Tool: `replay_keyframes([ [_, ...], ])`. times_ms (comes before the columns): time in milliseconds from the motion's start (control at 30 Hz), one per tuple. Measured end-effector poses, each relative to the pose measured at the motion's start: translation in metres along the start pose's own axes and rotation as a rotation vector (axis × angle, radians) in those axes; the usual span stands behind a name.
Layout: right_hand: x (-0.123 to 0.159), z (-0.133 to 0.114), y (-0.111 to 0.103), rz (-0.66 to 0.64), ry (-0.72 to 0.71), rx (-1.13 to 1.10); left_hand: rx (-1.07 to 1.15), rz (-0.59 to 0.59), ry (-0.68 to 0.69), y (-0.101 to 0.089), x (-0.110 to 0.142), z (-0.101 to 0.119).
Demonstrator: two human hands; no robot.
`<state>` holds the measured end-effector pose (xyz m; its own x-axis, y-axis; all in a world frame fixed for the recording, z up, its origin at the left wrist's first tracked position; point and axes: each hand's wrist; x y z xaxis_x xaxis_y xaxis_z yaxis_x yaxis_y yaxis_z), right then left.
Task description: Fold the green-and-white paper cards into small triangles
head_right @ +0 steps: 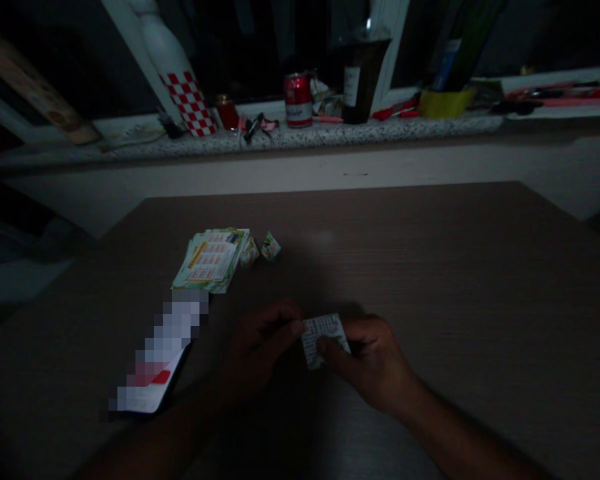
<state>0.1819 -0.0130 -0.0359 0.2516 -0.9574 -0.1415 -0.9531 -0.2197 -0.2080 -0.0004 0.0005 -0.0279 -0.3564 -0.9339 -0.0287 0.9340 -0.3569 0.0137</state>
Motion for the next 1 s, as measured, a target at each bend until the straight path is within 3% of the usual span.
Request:
replay_keyframes([
  [367, -0.001, -0.004, 0.003, 0.023, 0.043, 0.021, -0.031, 0.039, 0.019, 0.0, 0.0, 0.006],
  [667, 0.001, -0.002, 0.006, 0.014, 0.17, -0.028, -0.035, 0.094, 0.031, 0.0, 0.0, 0.006],
  [1000, -0.004, -0.008, 0.009, 0.083, 0.12, -0.011, -0.047, 0.097, 0.056, 0.0, 0.001, 0.005],
])
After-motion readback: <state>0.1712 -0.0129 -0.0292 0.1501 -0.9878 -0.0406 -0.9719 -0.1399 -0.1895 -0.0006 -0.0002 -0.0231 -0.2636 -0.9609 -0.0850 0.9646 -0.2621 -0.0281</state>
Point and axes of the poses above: each hand's wrist, its own x-axis away from the middle knuckle, its own y-axis out of the palm, z = x × y, and after that the axes turned 3 degrees about x, right-handed
